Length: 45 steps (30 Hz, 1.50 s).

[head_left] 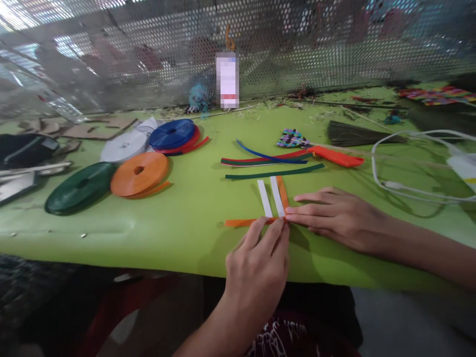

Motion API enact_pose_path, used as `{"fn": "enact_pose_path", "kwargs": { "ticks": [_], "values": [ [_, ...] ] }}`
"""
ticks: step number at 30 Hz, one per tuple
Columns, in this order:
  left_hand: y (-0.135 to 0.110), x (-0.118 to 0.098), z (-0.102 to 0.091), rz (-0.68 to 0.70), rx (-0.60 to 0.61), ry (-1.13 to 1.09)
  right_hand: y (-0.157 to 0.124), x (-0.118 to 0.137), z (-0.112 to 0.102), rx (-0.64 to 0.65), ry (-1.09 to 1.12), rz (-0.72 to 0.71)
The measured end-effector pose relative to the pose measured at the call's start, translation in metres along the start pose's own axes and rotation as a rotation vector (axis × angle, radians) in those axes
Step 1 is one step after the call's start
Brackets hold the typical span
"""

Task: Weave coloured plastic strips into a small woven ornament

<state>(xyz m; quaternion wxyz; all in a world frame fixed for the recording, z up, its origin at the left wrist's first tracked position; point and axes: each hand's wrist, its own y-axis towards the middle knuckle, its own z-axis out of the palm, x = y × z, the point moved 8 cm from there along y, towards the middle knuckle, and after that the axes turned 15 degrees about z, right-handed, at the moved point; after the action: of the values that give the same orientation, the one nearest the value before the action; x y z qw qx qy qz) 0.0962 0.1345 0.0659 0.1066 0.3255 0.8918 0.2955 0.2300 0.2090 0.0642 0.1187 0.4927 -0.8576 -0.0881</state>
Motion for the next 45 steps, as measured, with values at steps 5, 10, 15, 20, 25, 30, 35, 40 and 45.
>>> {"fn": "enact_pose_path", "kwargs": {
  "ticks": [5, 10, 15, 20, 25, 30, 35, 40, 45],
  "values": [
    [0.000, 0.003, -0.002, -0.007, -0.013, -0.041, 0.003, 0.004, -0.001, -0.001, -0.051, -0.049],
    [0.002, 0.005, -0.002, -0.013, -0.016, -0.059, 0.002, 0.004, 0.000, -0.007, -0.099, -0.095],
    [0.001, 0.007, 0.000, -0.017, -0.009, -0.076, 0.005, 0.000, -0.002, -0.007, -0.053, -0.116],
    [0.001, 0.007, -0.001, -0.021, -0.022, -0.077, 0.004, -0.007, 0.003, 0.021, 0.014, -0.025],
    [0.002, 0.005, -0.002, -0.009, -0.031, -0.070, 0.001, 0.001, 0.002, -0.026, -0.019, -0.013],
    [0.002, 0.005, -0.001, -0.031, -0.007, -0.060, -0.001, 0.003, 0.003, -0.011, -0.056, -0.013],
    [0.002, 0.006, 0.003, -0.062, 0.029, -0.041, -0.003, -0.005, 0.007, 0.036, 0.020, 0.019],
    [0.004, 0.002, 0.001, -0.002, 0.018, -0.008, 0.000, -0.013, 0.006, 0.142, 0.163, 0.122],
    [0.007, 0.004, 0.000, 0.023, 0.033, 0.007, 0.001, -0.013, 0.002, 0.052, 0.211, 0.132]
  ]
}}
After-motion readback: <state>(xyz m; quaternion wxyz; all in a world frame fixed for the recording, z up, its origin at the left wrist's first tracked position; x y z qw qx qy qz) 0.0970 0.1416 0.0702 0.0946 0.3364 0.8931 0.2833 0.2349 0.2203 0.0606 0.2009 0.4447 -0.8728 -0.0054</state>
